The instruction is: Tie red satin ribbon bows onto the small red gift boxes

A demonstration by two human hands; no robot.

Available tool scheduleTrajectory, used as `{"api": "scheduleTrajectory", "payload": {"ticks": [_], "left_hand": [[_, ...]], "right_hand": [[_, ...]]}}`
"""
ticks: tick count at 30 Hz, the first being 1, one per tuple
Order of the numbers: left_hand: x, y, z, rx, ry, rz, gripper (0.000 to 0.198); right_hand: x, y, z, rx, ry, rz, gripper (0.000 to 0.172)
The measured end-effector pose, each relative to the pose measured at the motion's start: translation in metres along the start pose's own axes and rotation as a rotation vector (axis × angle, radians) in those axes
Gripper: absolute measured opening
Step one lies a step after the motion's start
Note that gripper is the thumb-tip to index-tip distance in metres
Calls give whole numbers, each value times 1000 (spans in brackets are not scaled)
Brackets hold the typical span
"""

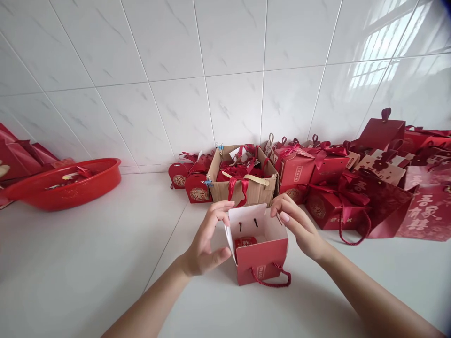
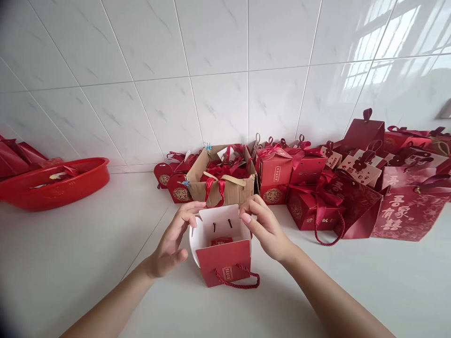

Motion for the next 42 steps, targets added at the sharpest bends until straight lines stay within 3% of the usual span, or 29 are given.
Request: {"api": "scheduleTrajectory", "payload": {"ticks": [4,9,21,25,29,33,38,42], "left_hand": [[-2,-3,4,12,-32,-65,53],[-11,-6,-1,49,-46,-113,26],[-17,-6,-20,77,187,-152,12],[-21,-6,-25,-23,311,-197,29],[-22,-5,-28,-61,682,-245,36],[-22,-7,-33,-46,931,-183,44],[-27,-10,-40,-89,971,-97,37],[-28,-8,-39,-43,895,-155,27]], "right_hand": [[8,0,-3,-16,52,103,31],[7,-4,2,-11,60,227,35],[-8,-7,20,23,-55,207,2],[-9,-7,26,-23,-79,194,4],[-15,-7,33,-97,-147,127,4],[-21,-8,36,-134,-204,84,9],[-24,-9,36,-61,-257,81,17],[-24,-9,34,-14,-294,80,19]]}}
Point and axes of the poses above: each hand's wrist, its own y-axis towards the middle knuckle, its own x-axis out of the back of the hand, z = x × y, the point moved 1 cm from there along y, towards the middle knuckle
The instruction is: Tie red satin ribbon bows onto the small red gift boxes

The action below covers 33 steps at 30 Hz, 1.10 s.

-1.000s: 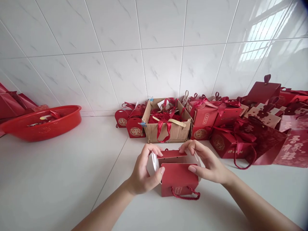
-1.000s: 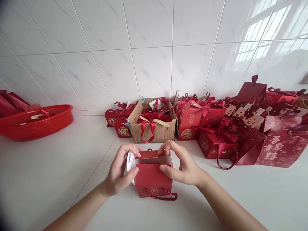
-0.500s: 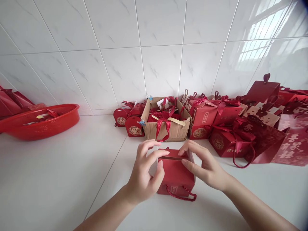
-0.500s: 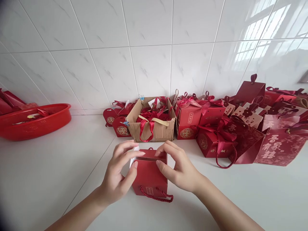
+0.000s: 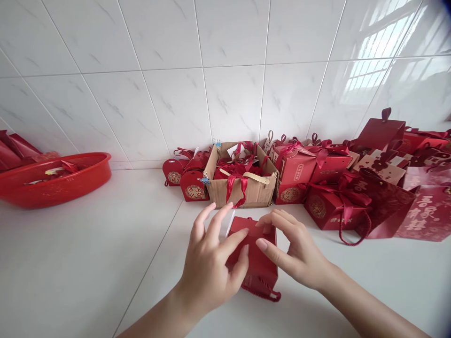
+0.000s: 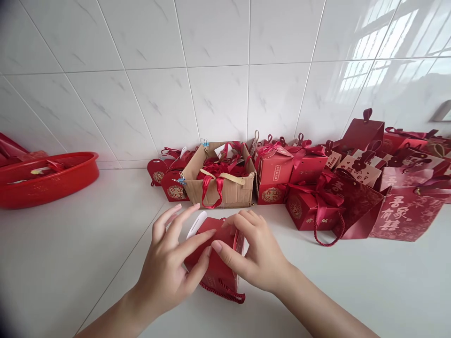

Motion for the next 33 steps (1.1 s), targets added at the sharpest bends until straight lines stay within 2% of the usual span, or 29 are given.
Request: {"api": "scheduleTrajectory", "payload": {"ticks": [6,11,15,17,19,21,23,28,30,33], "left_hand": [[-6,4,17,188,-104,-4,17],[-8,6,29,319,-212,40,9],[-10,9,31,408,-400,26,10],[-11,10,31,423,-521,-12,18],[-13,11,31,450,-637,-37,38],[-15,11,33,511,-727,-24,62],[-18,11,35,563,-776,4,69],[-24,10,41,526,-804,48,19],[-25,9,43,476,-849,67,16],[-24,7,46,392,-912,75,22]], "right_hand": [[3,-4,-3,60,2,59,33],[-1,-4,0,160,1,85,17],[-7,-4,-4,99,47,66,28],[-11,-5,-7,66,98,49,31],[-15,-4,-11,14,169,34,39],[-18,-3,-15,-89,281,53,48],[-22,-3,-20,-205,430,103,54],[-30,-4,-28,-308,646,141,60],[-32,-5,-28,-318,684,141,61],[-34,-5,-28,-328,741,136,61]]}}
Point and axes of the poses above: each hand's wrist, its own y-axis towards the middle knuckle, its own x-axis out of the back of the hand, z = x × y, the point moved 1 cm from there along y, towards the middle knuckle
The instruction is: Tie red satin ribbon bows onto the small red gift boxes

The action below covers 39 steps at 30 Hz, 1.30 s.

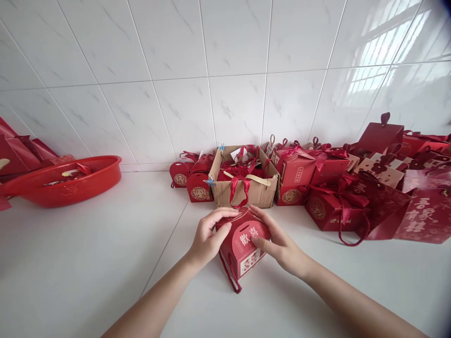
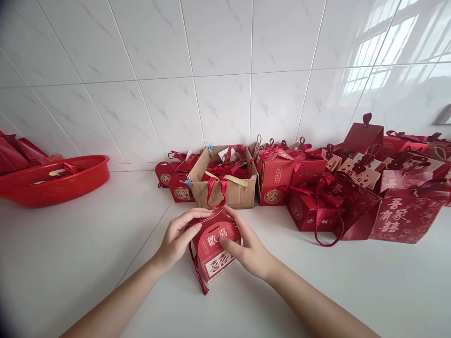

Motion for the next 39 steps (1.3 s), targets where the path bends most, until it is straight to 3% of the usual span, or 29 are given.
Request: {"api": "scheduleTrajectory", "payload": {"ticks": [7,19,26,33,39], "left_hand": [[-3,-3,2,-152,81,108,26],[-4,-2,1,-150,109,119,23],[-5,-4,-1,-61,58,124,29],[-5,-5,-1,-38,32,117,19],[-6,-5,-1,11,14,119,28]], "right_hand": [[0,0,0,6,-23,-66,56],[-2,2,1,29,-107,-100,51],[0,4,2,57,-211,-94,26],[0,6,-4,45,-201,-154,27],[-2,7,-5,20,-89,-182,49]]}}
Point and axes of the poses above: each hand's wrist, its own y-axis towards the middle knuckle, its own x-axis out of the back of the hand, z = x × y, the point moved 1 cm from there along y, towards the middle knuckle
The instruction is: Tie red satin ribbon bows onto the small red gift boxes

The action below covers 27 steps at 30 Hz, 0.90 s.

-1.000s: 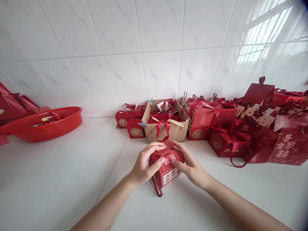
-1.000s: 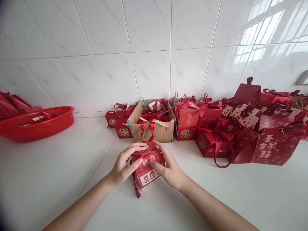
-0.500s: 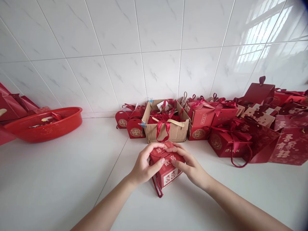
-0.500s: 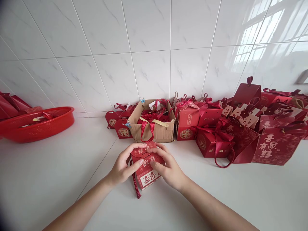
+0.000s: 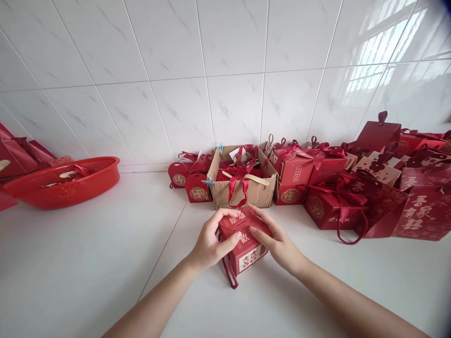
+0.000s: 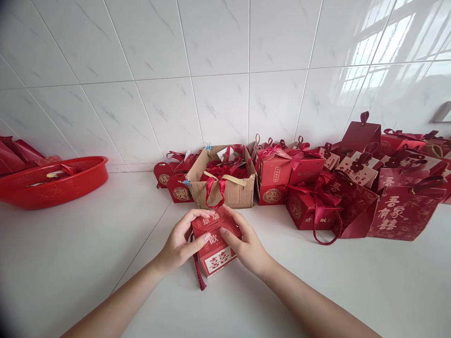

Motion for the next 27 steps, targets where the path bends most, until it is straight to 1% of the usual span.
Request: {"api": "scheduleTrajectory", "payload": {"ticks": [3,11,18,27], "left_hand": [[-1,0,0,14,-7,-6,27],[-1,0,2,5,0,4,26],[-2,-2,1,16,1,1,27],[-2,0,0,-14,25,-8,24]], "right_hand": [[-1,1,0,-8,19,11,48],[0,0,-1,4,-22,13,44],[-1,0,1,3,7,24,41],[-1,-1,0,2,28,14,40]]}}
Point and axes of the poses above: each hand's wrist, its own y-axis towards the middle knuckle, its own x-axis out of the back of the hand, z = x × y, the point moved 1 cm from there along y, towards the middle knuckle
